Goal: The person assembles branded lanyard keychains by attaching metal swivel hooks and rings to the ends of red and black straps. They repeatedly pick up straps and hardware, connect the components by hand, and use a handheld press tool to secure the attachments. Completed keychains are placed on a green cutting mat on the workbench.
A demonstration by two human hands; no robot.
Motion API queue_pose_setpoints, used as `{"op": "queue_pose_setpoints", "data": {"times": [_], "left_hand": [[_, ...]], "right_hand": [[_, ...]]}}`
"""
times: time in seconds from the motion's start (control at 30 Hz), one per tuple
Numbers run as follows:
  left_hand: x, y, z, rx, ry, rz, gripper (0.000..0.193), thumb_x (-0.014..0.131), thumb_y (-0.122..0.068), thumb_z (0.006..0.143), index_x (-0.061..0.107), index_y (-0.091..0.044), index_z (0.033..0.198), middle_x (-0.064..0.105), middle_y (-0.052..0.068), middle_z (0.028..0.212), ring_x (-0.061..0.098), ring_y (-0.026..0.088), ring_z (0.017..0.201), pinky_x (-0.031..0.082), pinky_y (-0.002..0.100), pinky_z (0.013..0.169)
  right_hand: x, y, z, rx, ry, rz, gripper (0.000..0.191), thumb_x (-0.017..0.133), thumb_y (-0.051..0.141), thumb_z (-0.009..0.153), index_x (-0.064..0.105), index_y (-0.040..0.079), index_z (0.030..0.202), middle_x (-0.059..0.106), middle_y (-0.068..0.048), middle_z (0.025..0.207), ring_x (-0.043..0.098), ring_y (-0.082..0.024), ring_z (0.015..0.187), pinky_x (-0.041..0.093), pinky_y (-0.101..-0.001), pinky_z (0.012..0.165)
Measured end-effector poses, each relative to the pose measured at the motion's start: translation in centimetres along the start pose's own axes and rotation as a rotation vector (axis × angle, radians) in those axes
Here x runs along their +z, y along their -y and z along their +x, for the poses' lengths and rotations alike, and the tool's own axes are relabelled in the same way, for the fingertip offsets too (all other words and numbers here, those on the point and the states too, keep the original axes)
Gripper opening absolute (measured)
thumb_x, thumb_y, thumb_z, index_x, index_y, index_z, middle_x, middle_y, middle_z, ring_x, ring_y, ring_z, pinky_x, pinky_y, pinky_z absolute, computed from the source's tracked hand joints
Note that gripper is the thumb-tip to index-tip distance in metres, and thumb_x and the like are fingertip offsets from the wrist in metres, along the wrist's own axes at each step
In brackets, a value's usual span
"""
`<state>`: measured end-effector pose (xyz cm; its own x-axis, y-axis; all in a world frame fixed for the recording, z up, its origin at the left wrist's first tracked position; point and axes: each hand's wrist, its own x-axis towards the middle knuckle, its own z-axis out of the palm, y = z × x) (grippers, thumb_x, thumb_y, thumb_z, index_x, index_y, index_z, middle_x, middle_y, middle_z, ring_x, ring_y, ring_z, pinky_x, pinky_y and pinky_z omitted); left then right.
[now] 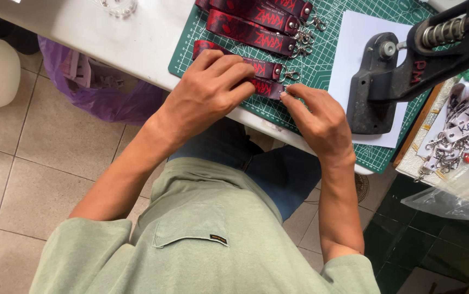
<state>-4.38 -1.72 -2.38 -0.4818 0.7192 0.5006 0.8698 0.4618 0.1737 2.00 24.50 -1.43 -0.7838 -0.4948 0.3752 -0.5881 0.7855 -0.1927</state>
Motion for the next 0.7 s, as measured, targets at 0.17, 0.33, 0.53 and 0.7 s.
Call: {"op": "queue_pose_setpoints", "data": {"times": [0.17, 0.33, 0.53, 0.7], "left_hand": [[0.0, 0.2, -0.5, -0.012, 0.057, -0.019, 0.013, 0.071, -0.014, 0.089, 0.072, -0.011, 0.102, 0.068, 0.003, 0.118, 0.056, 0.025, 0.134, 0.042, 0.045, 0.113], [-0.4, 0.5, -1.2, -0.066, 0.022, -0.174, 0.025, 0.077, -0.026, 0.088, 0.073, -0.006, 0.103, 0.069, 0.008, 0.119, 0.053, 0.03, 0.135, 0.039, 0.05, 0.113], [-0.5, 0.0, -0.3, -0.08, -0.061, -0.193, 0.024, 0.079, -0.025, 0.095, 0.073, -0.005, 0.104, 0.069, 0.007, 0.117, 0.054, 0.029, 0.134, 0.04, 0.048, 0.115], [-1.1, 0.8, 0.5, -0.049, -0.116, -0.191, 0.018, 0.079, -0.021, 0.097, 0.072, -0.006, 0.104, 0.07, 0.006, 0.117, 0.055, 0.028, 0.134, 0.041, 0.046, 0.113]], "right_hand": [[0.2, 0.1, -0.2, 0.018, 0.023, 0.044, 0.031, 0.08, -0.001, 0.081, 0.074, 0.003, 0.112, 0.072, -0.01, 0.118, 0.072, -0.026, 0.105, 0.06, -0.0377, 0.09], [1.0, 0.3, -0.9, 0.181, -0.081, 0.154, 0.029, 0.076, -0.006, 0.087, 0.073, 0.003, 0.115, 0.072, -0.01, 0.119, 0.072, -0.027, 0.107, 0.06, -0.0376, 0.093], [1.0, 0.8, -0.9, 0.249, -0.117, 0.164, 0.028, 0.075, -0.007, 0.09, 0.073, 0.003, 0.116, 0.073, -0.009, 0.12, 0.072, -0.027, 0.108, 0.059, -0.0373, 0.093], [0.8, 1.3, -0.8, 0.269, -0.12, 0.163, 0.025, 0.074, -0.006, 0.093, 0.073, 0.004, 0.116, 0.073, -0.009, 0.119, 0.073, -0.025, 0.105, 0.061, -0.0347, 0.089]]}}
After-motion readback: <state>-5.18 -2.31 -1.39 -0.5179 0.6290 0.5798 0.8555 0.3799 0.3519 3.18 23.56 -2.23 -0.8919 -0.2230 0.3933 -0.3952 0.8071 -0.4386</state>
